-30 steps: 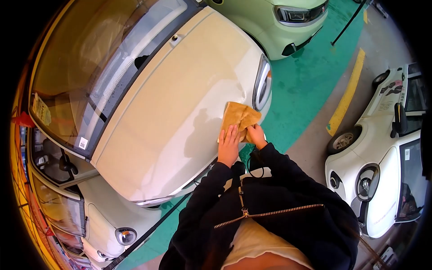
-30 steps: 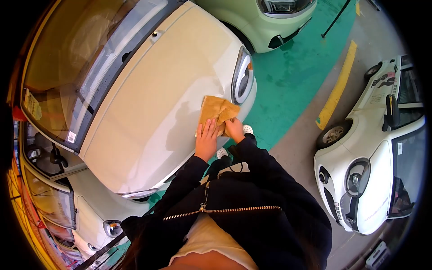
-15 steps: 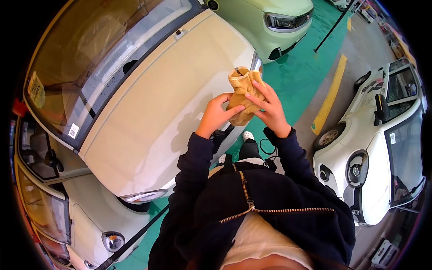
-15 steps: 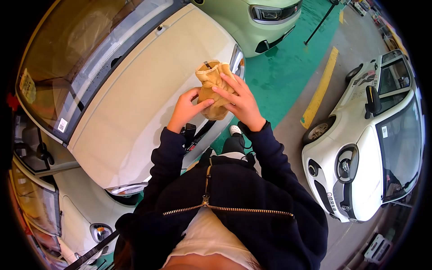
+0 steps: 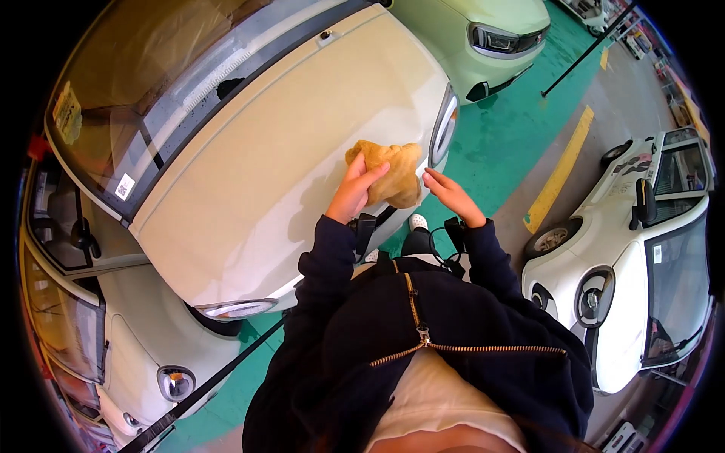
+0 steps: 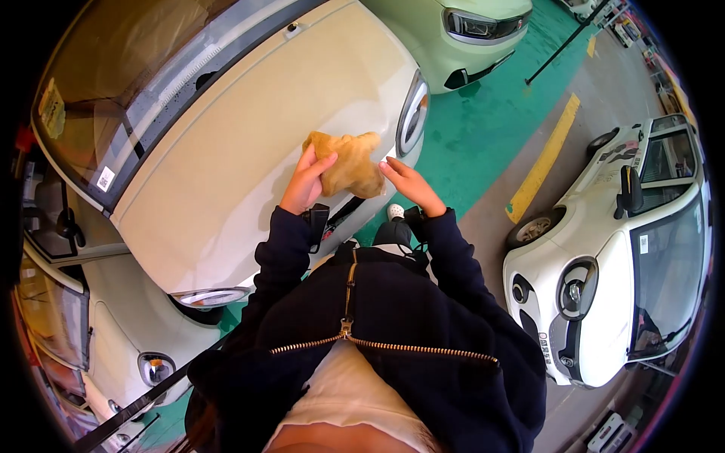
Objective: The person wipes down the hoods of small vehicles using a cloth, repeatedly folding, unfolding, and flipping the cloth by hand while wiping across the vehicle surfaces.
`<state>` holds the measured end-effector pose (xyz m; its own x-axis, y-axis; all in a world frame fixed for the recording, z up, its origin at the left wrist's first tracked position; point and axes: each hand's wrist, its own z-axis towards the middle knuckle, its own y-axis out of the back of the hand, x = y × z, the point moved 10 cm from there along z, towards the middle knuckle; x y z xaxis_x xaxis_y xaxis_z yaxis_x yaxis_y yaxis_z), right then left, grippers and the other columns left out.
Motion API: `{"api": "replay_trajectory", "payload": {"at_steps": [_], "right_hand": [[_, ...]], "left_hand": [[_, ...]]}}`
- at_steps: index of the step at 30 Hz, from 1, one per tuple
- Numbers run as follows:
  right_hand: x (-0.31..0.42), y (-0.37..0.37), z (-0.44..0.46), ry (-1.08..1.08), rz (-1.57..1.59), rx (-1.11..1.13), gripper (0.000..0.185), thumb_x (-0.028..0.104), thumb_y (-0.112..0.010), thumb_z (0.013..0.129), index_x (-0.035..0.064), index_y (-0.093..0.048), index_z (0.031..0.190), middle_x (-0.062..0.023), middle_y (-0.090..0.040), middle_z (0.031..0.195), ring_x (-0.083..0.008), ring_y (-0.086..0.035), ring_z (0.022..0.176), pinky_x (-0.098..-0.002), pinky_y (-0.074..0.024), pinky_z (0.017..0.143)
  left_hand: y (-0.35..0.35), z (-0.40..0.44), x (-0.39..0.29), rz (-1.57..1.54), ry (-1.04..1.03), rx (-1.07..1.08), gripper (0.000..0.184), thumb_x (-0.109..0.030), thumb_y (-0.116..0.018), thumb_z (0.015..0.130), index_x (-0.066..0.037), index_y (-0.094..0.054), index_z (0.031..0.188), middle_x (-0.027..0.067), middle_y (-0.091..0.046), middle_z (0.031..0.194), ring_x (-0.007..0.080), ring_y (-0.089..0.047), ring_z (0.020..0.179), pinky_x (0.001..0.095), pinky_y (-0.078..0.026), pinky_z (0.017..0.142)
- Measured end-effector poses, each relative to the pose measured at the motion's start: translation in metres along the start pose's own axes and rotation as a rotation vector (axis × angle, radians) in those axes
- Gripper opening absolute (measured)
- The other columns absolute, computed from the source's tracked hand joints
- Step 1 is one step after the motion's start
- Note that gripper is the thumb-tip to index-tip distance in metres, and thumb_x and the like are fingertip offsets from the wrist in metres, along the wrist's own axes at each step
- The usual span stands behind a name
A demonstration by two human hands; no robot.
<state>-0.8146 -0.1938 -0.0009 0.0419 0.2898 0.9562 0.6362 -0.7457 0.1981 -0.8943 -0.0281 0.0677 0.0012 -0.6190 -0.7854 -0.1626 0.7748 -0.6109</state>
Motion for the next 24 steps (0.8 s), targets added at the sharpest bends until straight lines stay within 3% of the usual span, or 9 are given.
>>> {"api": "replay_trajectory", "payload": {"at_steps": [5,7,9,11,12,14,16,20,24], "right_hand": [[-0.029,-0.021,0.02,-0.2,0.043,0.275,0.054,0.042,-0.051,0.094,-0.0029,-0.049,0.125,-0.0069,-0.059,0.112,-0.0161,-0.057,0.1,-0.0253,-0.0438,0.087],[-0.004,-0.033,0.008,-0.238,0.427,0.31,0.048,0.037,-0.053,0.094,-0.0012,-0.049,0.124,-0.0023,-0.059,0.108,-0.0133,-0.057,0.098,-0.0251,-0.0442,0.085],[0.005,-0.032,0.005,-0.205,0.499,0.335,0.047,0.032,-0.056,0.093,-0.0005,-0.048,0.126,-0.0031,-0.059,0.111,-0.0138,-0.056,0.101,-0.0263,-0.044,0.088],[0.029,-0.028,0.003,-0.2,0.539,0.377,0.048,0.023,-0.06,0.091,-0.0001,-0.045,0.13,-0.0049,-0.057,0.118,-0.0149,-0.055,0.107,-0.0283,-0.0434,0.092],[0.039,-0.028,-0.006,-0.234,0.516,0.395,0.049,0.018,-0.062,0.09,-0.0004,-0.044,0.131,-0.0059,-0.056,0.121,-0.0154,-0.053,0.11,-0.0292,-0.043,0.093],[0.021,-0.024,0.0,-0.156,0.401,0.387,0.052,0.014,-0.064,0.087,-0.0042,-0.042,0.131,-0.0107,-0.057,0.121,-0.016,-0.054,0.11,-0.0317,-0.042,0.095],[-0.003,-0.013,0.001,-0.285,0.271,0.295,0.052,0.012,-0.065,0.086,-0.0052,-0.04,0.128,-0.0125,-0.062,0.111,-0.016,-0.058,0.102,-0.0299,-0.0438,0.09],[0.019,-0.009,0.021,-0.192,0.112,0.241,0.053,0.011,-0.066,0.085,-0.0042,-0.037,0.126,-0.0122,-0.065,0.102,-0.0155,-0.06,0.095,-0.0273,-0.0453,0.085],[0.137,-0.01,0.064,0.131,0.039,0.205,0.053,0.009,-0.064,0.087,-0.0012,-0.033,0.129,-0.0101,-0.064,0.103,-0.0143,-0.058,0.097,-0.0267,-0.0442,0.086]], "left_hand": [[-0.003,-0.005,-0.005,0.058,-0.018,0.031,0.051,-0.007,-0.061,0.088,-0.004,-0.036,0.132,0.007,-0.05,0.127,0.0167,-0.048,0.118,0.0322,-0.039,0.099],[0.001,-0.005,-0.003,0.079,-0.022,-0.007,0.049,-0.01,-0.061,0.088,-0.003,-0.037,0.13,0.0092,-0.052,0.124,0.0174,-0.05,0.116,0.0321,-0.041,0.097],[0.015,-0.01,0.003,0.098,-0.031,-0.051,0.048,-0.013,-0.062,0.088,-0.001,-0.037,0.128,0.0115,-0.054,0.121,0.0181,-0.052,0.114,0.0321,-0.042,0.094],[0.05,-0.014,0.011,0.944,-0.027,-0.178,0.048,-0.02,-0.063,0.086,0.001,-0.038,0.121,0.0177,-0.058,0.111,0.0199,-0.058,0.104,0.0318,-0.046,0.085],[0.061,-0.021,0.016,1.01,-0.056,-0.207,0.048,-0.027,-0.065,0.084,0.003,-0.042,0.114,0.0196,-0.061,0.096,0.0214,-0.062,0.088,0.0326,-0.048,0.073],[0.066,-0.041,0.019,0.842,0.021,-0.25,0.038,-0.022,-0.07,0.082,0.004,-0.052,0.102,0.0119,-0.063,0.079,0.0166,-0.06,0.065,0.0293,-0.048,0.058],[0.088,-0.059,0.045,0.596,0.216,-0.318,0.037,-0.02,-0.073,0.08,0.002,-0.054,0.103,0.0099,-0.063,0.078,0.0129,-0.059,0.064,0.0256,-0.048,0.057],[0.104,-0.064,0.045,0.433,0.223,-0.453,0.039,-0.021,-0.074,0.08,0.0,-0.052,0.105,0.0061,-0.064,0.079,0.0104,-0.059,0.068,0.0243,-0.048,0.061],[0.089,-0.029,-0.072,0.523,-0.208,-0.514,0.03,-0.014,-0.07,0.083,-0.003,-0.053,0.106,0.0062,-0.064,0.084,0.0098,-0.059,0.077,0.0239,-0.048,0.068]]}}
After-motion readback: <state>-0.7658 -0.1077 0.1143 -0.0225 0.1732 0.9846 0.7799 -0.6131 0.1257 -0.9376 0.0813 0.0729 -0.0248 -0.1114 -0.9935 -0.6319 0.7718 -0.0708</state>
